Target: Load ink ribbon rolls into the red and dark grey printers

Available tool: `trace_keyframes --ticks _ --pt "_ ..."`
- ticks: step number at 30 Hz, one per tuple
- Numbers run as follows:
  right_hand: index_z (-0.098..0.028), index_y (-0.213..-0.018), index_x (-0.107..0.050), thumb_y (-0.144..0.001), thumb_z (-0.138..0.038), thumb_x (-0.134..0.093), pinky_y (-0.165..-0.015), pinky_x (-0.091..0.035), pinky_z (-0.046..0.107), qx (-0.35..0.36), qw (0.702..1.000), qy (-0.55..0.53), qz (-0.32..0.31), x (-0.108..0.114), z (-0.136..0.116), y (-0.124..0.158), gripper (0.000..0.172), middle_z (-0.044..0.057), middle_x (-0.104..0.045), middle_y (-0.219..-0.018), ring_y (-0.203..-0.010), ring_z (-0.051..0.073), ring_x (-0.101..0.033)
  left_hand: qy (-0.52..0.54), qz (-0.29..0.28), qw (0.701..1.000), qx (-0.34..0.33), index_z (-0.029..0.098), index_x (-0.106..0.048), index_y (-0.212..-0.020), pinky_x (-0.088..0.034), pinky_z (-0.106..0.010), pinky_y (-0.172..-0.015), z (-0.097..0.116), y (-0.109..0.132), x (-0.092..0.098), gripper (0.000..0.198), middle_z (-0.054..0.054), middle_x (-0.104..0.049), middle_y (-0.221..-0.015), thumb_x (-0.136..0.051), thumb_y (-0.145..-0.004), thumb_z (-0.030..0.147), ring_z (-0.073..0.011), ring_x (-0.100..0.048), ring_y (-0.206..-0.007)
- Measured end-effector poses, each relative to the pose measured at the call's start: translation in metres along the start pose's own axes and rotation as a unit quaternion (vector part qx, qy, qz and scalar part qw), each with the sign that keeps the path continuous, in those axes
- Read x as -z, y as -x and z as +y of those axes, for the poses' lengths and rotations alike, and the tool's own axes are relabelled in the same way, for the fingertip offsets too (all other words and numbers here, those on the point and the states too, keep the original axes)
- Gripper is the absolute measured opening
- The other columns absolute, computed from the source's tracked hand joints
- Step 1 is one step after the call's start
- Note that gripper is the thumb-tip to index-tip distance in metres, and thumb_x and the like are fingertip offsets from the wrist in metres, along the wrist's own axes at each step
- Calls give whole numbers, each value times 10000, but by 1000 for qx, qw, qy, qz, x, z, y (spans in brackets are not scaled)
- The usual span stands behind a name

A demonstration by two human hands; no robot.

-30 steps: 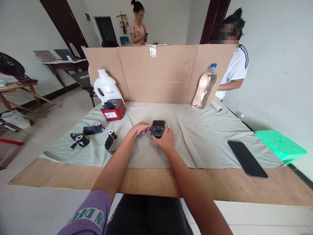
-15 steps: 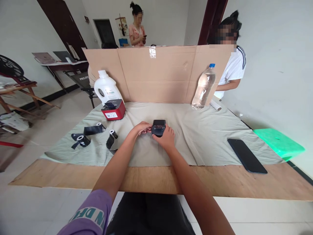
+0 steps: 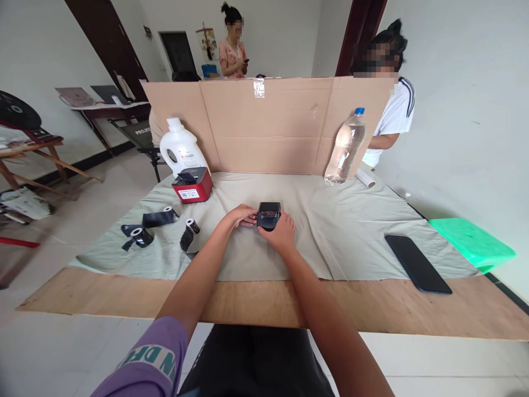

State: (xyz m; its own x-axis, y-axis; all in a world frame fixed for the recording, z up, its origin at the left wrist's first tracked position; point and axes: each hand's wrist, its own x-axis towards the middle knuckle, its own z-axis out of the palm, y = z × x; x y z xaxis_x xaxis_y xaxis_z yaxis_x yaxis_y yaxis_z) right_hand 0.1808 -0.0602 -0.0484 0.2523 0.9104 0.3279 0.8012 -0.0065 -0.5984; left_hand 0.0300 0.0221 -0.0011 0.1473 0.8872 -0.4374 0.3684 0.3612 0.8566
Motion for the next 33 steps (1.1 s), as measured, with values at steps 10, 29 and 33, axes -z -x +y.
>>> trace_keyframes --ticks 10,29,33 --pt "-117 -1388 -399 -646 -536 -746 -1032 -387 494 -2 1000 0 -8 1 0 -1 921 215 -563 -1325 -1266 388 -498 21 -5 1000 4 164 -595 -712 -599 -233 -625 -4 -6 2 300 -6 -616 -561 -808 -712 375 -153 -700 -603" --pt "-84 -1458 -374 -685 -535 -704 -1036 -360 499 -11 1000 -2 -1 -2 -2 5 954 220 -600 -1288 -1298 403 -442 2 1 1000 -6 156 -632 -725 -580 -218 -591 -1 -1 2 309 -39 -671 -601 -812 -708 407 -181 -731 -655" --pt "-115 -1412 -428 -685 -544 -707 -1046 -361 492 -24 1000 -18 -7 1 -3 6 889 203 -621 -1282 -1313 389 -449 -3 -2 1000 -6 157 -636 -731 -574 -212 -586 -1 -1 2 304 -49 -687 -616 -803 -722 411 -181 -734 -659"
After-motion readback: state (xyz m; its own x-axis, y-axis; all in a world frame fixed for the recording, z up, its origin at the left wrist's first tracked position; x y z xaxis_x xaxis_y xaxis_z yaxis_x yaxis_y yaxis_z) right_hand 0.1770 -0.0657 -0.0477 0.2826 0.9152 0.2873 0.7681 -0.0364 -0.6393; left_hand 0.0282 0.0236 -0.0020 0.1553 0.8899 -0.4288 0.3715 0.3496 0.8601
